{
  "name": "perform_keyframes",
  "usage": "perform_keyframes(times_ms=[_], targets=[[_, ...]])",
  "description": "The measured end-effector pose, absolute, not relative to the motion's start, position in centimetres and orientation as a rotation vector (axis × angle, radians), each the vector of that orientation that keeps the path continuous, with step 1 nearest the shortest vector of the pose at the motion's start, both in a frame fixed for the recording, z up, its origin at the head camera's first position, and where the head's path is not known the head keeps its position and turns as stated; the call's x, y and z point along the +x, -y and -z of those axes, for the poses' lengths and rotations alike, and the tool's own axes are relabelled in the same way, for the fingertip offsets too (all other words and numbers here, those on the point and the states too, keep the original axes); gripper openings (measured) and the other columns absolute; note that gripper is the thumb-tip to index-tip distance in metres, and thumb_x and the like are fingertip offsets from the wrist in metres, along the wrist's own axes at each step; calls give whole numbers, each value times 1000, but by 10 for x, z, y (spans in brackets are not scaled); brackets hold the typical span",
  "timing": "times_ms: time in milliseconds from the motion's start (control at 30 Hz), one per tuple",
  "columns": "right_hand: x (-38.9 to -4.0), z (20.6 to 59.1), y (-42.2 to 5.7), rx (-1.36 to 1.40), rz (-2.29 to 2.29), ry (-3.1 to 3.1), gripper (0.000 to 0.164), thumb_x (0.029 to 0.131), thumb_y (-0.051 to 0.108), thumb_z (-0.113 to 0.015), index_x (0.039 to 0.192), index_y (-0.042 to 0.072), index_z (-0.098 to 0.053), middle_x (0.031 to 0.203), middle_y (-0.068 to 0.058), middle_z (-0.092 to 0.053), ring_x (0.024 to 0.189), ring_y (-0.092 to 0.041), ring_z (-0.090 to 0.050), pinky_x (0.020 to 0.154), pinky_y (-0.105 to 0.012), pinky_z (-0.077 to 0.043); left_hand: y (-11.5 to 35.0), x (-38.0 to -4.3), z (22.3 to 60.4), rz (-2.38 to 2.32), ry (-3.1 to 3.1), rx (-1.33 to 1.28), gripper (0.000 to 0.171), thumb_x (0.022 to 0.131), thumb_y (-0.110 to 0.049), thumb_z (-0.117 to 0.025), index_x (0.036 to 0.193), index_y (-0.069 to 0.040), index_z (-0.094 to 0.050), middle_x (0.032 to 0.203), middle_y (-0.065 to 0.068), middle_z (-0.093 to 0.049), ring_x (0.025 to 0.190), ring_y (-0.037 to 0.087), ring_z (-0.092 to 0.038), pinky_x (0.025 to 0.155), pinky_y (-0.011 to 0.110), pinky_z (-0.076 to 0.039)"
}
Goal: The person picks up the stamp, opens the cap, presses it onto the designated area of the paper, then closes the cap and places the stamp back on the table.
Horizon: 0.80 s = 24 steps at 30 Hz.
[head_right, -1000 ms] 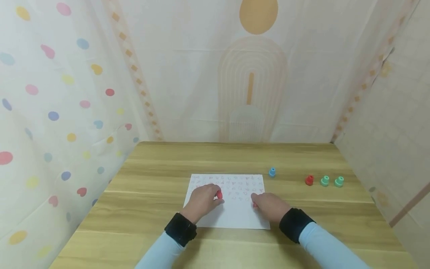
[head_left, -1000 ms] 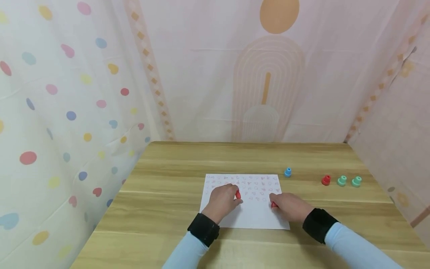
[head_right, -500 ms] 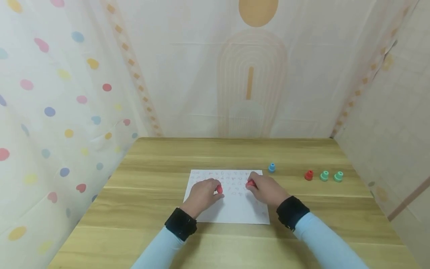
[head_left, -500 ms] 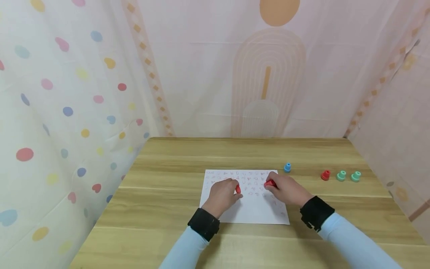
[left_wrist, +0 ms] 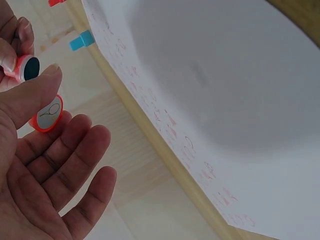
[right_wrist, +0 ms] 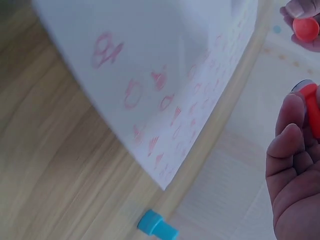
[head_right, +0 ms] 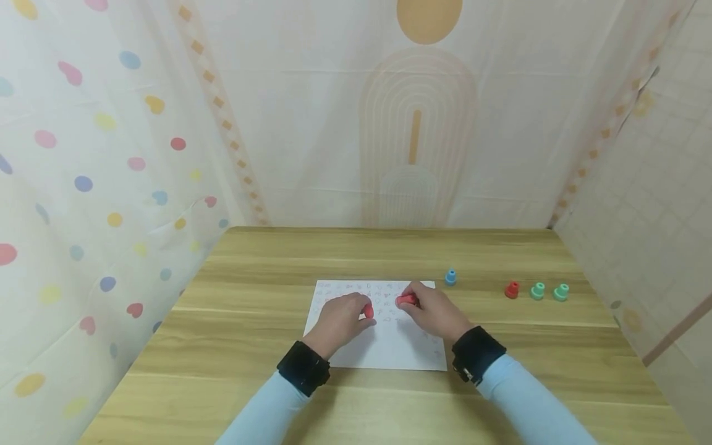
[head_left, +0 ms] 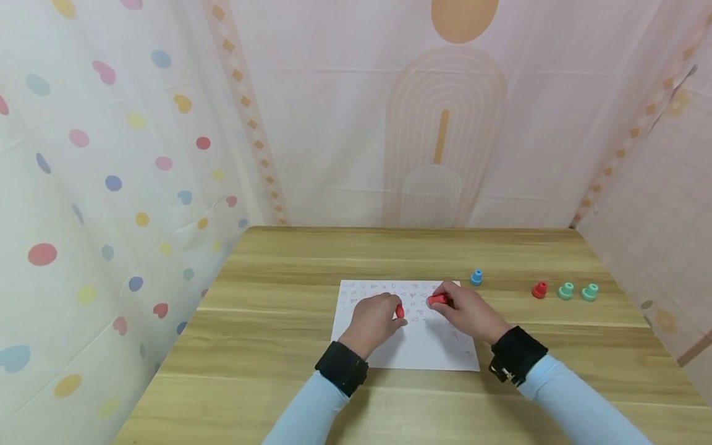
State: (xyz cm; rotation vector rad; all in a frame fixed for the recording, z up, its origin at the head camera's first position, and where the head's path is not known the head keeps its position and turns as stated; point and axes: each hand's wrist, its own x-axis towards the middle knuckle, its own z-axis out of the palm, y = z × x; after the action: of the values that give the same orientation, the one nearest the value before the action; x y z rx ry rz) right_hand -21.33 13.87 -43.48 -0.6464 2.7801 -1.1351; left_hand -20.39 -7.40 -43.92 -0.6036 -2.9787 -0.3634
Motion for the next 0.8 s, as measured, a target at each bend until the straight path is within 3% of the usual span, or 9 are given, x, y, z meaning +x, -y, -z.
perform_keyframes(times_ms=[800], targets=[[-207,434,-111,-897,1210,-2722,9,89,14,-67,96,12,-62,83,-1,-65,67,-13,-50,58,-27,-43,68,-202,435,368,2887,-682,30,74,-34,-80,91,-10,-72,73,0,-65,59,11,-50,54,23,-46]])
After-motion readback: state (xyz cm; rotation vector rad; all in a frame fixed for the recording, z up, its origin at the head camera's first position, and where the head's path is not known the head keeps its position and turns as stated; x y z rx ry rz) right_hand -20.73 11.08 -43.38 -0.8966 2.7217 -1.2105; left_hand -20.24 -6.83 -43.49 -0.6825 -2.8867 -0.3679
